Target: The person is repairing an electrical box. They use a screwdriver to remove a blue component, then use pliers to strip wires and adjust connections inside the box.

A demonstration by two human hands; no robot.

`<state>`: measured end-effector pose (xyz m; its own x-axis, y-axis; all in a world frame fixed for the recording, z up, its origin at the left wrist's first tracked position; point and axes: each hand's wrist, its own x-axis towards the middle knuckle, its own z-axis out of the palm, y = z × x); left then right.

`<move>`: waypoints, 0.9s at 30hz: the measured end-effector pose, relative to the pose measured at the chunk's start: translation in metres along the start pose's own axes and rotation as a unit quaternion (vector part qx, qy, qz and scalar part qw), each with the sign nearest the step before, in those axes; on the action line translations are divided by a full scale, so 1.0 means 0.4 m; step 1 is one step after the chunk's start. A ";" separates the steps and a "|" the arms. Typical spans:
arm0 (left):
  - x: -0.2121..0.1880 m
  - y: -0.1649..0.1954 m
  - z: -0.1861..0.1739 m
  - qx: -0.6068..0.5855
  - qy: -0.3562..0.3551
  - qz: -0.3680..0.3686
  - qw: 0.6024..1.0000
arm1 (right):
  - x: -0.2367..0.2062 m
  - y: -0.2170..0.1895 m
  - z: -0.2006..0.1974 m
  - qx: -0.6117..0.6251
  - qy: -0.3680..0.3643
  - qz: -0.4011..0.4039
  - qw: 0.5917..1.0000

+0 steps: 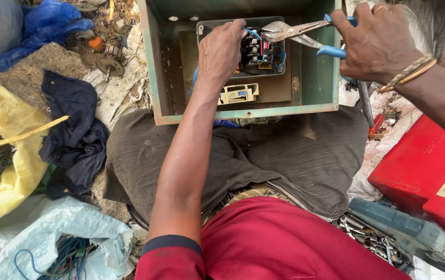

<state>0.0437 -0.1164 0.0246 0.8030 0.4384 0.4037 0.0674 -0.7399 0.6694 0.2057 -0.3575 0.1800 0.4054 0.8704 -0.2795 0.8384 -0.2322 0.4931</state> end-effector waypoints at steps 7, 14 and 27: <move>0.014 0.030 -0.011 -0.055 0.007 0.000 0.998 | 0.009 -0.027 0.024 -0.017 0.017 -0.007 1.000; 0.028 0.029 0.034 -0.075 0.033 0.030 0.996 | 0.037 -0.040 0.033 0.029 -0.042 -0.012 0.999; 0.004 0.118 -0.183 -0.072 0.187 0.033 0.979 | -0.039 0.012 -0.058 0.083 0.130 0.001 0.988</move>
<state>0.0047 -0.1134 0.1023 0.5286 0.5685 0.6303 -0.0821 -0.7049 0.7046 0.1949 -0.3622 0.2059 0.3181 0.9469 -0.0474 0.8949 -0.2833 0.3447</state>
